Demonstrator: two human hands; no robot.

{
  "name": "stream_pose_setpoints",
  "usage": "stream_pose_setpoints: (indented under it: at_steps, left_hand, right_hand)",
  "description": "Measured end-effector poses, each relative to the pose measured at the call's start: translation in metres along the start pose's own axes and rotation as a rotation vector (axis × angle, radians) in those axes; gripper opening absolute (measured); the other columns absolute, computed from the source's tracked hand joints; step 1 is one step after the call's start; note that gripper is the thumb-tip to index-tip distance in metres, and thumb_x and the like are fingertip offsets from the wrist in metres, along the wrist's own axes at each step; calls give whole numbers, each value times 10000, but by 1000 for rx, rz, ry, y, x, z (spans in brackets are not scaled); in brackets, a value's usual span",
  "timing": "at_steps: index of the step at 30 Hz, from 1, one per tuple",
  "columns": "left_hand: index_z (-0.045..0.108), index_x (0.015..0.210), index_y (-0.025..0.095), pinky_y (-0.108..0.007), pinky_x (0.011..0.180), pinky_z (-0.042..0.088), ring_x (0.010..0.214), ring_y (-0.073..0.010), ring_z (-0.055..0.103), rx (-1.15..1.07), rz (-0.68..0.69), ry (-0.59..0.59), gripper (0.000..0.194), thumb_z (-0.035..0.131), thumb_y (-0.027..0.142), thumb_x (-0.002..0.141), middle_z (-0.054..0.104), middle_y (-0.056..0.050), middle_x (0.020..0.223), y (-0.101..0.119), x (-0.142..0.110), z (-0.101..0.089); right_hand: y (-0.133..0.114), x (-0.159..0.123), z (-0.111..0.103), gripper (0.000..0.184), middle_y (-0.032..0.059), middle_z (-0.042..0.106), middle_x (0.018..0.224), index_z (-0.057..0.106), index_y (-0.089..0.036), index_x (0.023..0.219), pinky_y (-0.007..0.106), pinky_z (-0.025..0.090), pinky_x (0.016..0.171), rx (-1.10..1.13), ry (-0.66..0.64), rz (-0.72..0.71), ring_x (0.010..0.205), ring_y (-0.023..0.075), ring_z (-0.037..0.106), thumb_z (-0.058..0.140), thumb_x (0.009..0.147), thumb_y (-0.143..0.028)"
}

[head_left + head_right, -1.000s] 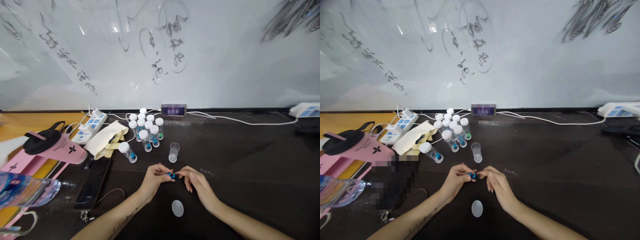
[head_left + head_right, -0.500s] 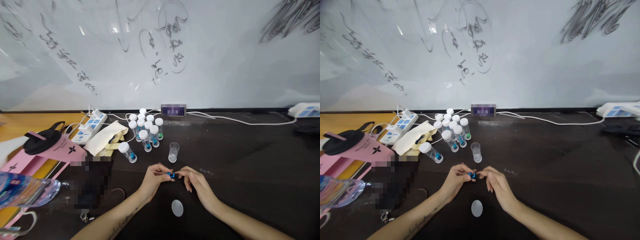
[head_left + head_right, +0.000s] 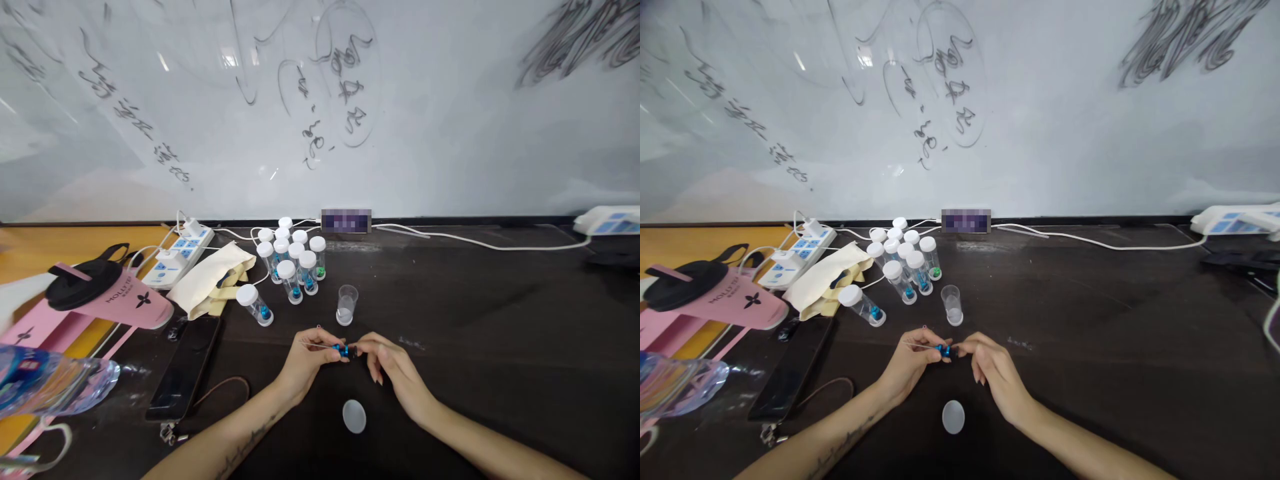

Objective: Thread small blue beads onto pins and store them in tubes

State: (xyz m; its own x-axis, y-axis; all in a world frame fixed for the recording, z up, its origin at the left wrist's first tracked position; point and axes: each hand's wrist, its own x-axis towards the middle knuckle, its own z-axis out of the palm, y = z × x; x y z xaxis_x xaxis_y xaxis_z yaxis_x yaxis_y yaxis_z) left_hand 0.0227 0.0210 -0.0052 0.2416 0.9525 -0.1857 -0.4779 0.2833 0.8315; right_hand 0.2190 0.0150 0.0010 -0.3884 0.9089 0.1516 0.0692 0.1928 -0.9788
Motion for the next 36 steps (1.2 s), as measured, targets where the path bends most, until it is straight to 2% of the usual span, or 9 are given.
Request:
stream_pose_setpoints:
  at_steps: [7, 11, 15, 26, 31, 36]
  left_hand:
    - [707, 718, 123, -330, 742, 531, 648, -167, 666, 1, -14, 25, 191, 833, 157, 579, 711, -48, 715, 0, 0, 0]
    - [705, 723, 122, -324, 755, 526, 644, -161, 667, 3, -12, 23, 188, 830, 152, 586, 715, -51, 711, 0, 0, 0]
    - [706, 715, 121, -317, 736, 524, 639, -160, 665, -20, -16, 17, 185, 829, 142, 580, 716, -48, 703, 1, 0, 1]
    - [708, 719, 125, -334, 802, 511, 638, -154, 669, -11, -8, 9, 166, 817, 130, 595, 722, -45, 699, 1, 1, 0]
    - [708, 715, 124, -315, 752, 519, 641, -157, 669, -18, -11, 12, 169, 822, 135, 591, 723, -47, 705, 1, 0, 1]
    - [711, 716, 124, -330, 786, 519, 649, -156, 670, -22, -4, 4, 156, 815, 122, 601, 724, -45, 711, 2, 0, 1]
  right_hand:
    - [1, -1, -1, 477, 58, 587, 892, 606, -201, 1231, 297, 422, 599, -14, 18, 24, 553, 122, 462, 285, 997, -464]
    - [1, -2, -2, 491, 58, 584, 876, 657, -194, 1157, 299, 413, 601, -14, -7, -1, 559, 124, 463, 279, 998, -464]
    - [0, -1, -2, 490, 54, 578, 849, 630, -191, 1202, 302, 423, 617, -17, 13, 13, 565, 129, 468, 279, 998, -465]
    - [2, -1, -1, 508, 66, 587, 883, 669, -189, 1134, 282, 410, 544, 0, -2, 0, 547, 121, 466, 287, 989, -490]
    - [2, -1, -1, 486, 60, 579, 885, 644, -194, 1179, 287, 405, 564, 9, 1, 5, 556, 122, 463, 290, 994, -471]
    - [1, -2, -1, 482, 61, 576, 908, 633, -200, 1194, 284, 397, 559, 13, 3, 17, 558, 122, 456, 285, 995, -468]
